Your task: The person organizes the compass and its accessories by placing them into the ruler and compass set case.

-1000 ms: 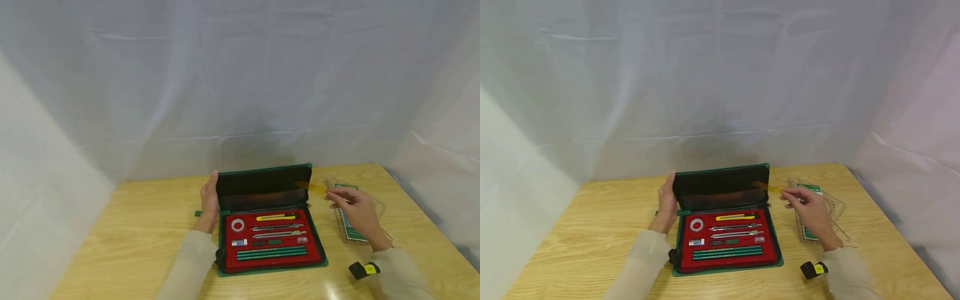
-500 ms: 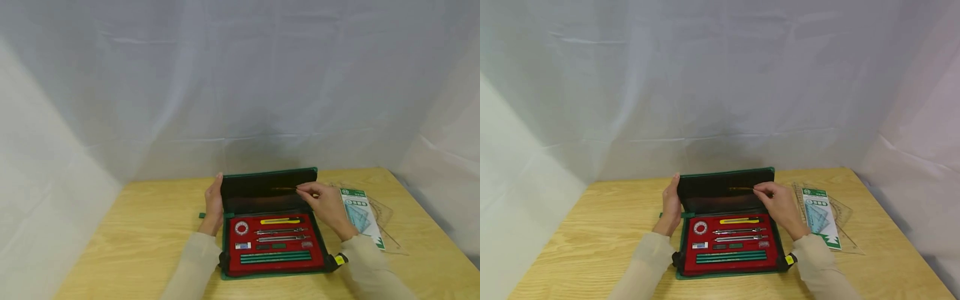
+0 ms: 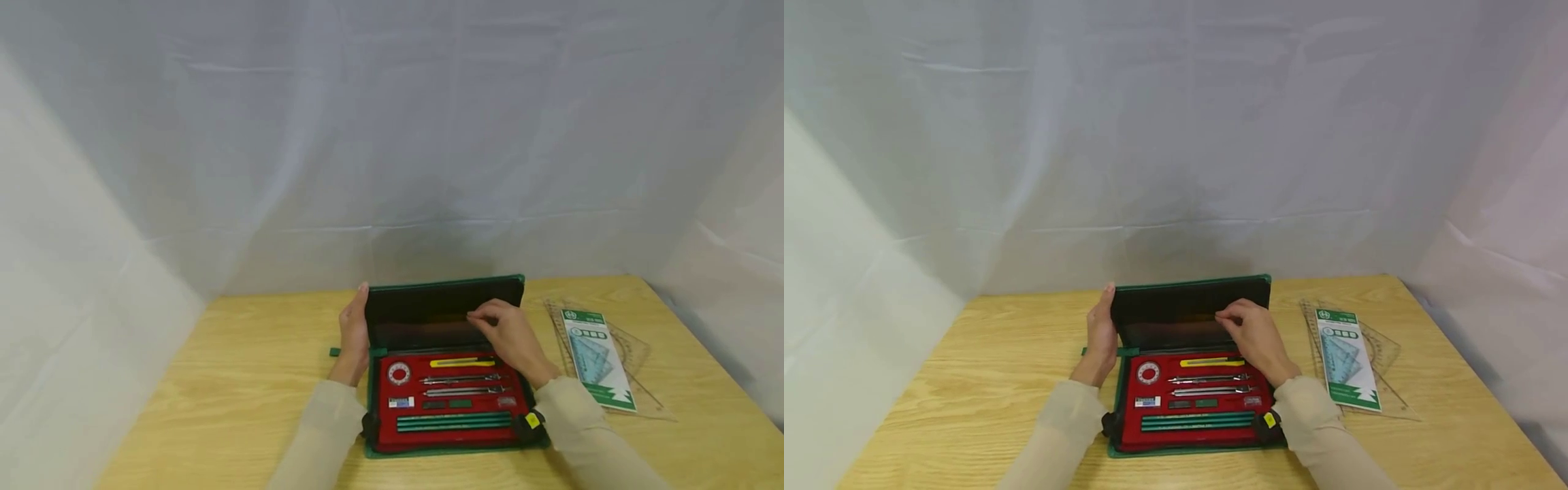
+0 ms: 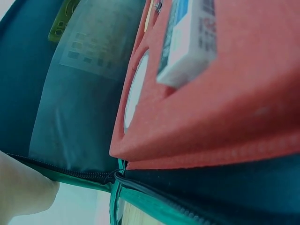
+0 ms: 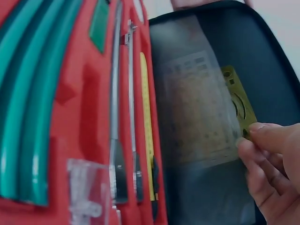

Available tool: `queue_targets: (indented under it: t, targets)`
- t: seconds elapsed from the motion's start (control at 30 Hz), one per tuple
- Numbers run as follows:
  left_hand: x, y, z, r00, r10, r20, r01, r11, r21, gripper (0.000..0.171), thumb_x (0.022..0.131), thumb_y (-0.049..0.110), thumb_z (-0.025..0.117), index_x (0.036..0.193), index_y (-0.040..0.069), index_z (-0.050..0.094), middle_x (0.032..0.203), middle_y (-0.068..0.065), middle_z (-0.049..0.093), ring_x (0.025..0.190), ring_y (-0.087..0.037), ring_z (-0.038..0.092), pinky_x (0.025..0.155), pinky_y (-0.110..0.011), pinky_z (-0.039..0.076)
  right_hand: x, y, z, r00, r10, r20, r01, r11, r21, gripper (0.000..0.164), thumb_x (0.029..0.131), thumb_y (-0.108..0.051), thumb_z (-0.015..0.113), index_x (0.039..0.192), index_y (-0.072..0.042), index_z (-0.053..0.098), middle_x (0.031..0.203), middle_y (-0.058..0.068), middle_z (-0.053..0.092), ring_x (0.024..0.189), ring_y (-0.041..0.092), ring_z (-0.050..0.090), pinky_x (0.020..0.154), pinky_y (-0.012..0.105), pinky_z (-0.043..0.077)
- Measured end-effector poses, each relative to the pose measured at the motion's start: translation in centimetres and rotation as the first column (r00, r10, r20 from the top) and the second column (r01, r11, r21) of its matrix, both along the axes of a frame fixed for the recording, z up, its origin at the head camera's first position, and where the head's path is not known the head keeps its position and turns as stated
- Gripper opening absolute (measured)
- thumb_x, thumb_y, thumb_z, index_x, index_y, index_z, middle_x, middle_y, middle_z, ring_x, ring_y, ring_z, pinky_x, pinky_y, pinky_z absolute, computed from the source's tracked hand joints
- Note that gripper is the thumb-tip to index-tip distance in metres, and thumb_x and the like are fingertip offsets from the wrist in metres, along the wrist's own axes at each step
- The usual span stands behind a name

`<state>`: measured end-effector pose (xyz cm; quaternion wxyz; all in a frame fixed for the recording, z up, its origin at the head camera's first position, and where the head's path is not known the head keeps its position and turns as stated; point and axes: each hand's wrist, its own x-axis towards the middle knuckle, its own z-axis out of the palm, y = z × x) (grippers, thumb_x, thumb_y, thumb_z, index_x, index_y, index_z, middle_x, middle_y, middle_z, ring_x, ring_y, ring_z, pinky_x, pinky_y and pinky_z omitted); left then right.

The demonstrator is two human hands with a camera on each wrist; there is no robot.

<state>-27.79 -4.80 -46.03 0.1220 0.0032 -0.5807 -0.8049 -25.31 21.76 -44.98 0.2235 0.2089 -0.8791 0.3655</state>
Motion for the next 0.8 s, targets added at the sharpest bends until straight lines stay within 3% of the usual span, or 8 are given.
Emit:
queue_targets:
  t: [0.1, 0.17, 0.3, 0.57, 0.8]
  targets:
    - [0.1, 0.0, 0.0, 1.0, 0.006, 0.005, -0.005, 1.0, -0.012, 0.041, 0.093, 0.049, 0.055, 0.068, 0.017, 0.056, 0.086, 0.006, 0.052, 0.103, -0.014, 0.046, 0.101, -0.042, 0.034, -0.1, 0.0, -0.4, 1.0, 0.019, -0.001, -0.019, 1.0, 0.019, 0.01, 0.085, -0.006, 0.071, 0.094, -0.009, 0.076, 0.093, 0.001, 0.067, 0.083, 0.016, 0.064, 0.07, 0.034, 0.055]
    - [0.0, 0.0, 0.0, 1.0, -0.007, 0.004, 0.007, 1.0, -0.007, 0.042, 0.093, 0.05, 0.055, 0.067, 0.017, 0.055, 0.08, 0.002, 0.049, 0.098, -0.017, 0.047, 0.098, -0.042, 0.036, -0.2, -0.1, -0.6, 0.999, 0.033, 0.006, -0.033, 0.999, 0.027, 0.011, 0.086, -0.006, 0.07, 0.095, -0.009, 0.075, 0.094, 0.001, 0.067, 0.084, 0.017, 0.064, 0.071, 0.034, 0.055]
    - [0.0, 0.0, 0.1, 1.0, -0.011, 0.006, 0.011, 1.0, -0.006, 0.04, 0.093, 0.05, 0.055, 0.071, 0.018, 0.06, 0.084, 0.003, 0.054, 0.096, -0.016, 0.048, 0.094, -0.038, 0.039, -0.1, -0.2, -0.9, 0.999, 0.035, 0.021, -0.036, 0.997, 0.069, 0.014, 0.088, -0.007, 0.068, 0.1, -0.008, 0.075, 0.097, 0.002, 0.067, 0.085, 0.017, 0.064, 0.072, 0.034, 0.055]
    - [0.3, 0.0, 0.7, 0.999, -0.033, 0.004, 0.033, 0.999, 0.009, 0.041, 0.098, 0.043, 0.051, 0.069, 0.014, 0.057, 0.073, -0.001, 0.049, 0.081, -0.015, 0.047, 0.084, -0.035, 0.043, 1.1, -0.8, -0.9, 0.999, -0.041, -0.009, 0.042, 0.971, 0.234, 0.02, 0.088, -0.012, 0.069, 0.107, -0.006, 0.073, 0.103, 0.006, 0.058, 0.071, 0.013, 0.057, 0.061, 0.03, 0.05]
    - [0.2, 0.1, 0.1, 1.0, -0.013, 0.002, 0.013, 1.0, 0.007, 0.044, 0.094, 0.048, 0.054, 0.066, 0.014, 0.052, 0.074, 0.0, 0.043, 0.089, -0.015, 0.046, 0.089, -0.036, 0.039, 1.4, -0.8, -0.7, 0.996, -0.081, 0.045, 0.068, 0.968, 0.241, 0.021, 0.09, -0.015, 0.068, 0.109, -0.008, 0.07, 0.106, 0.006, 0.06, 0.08, 0.019, 0.062, 0.068, 0.039, 0.053]
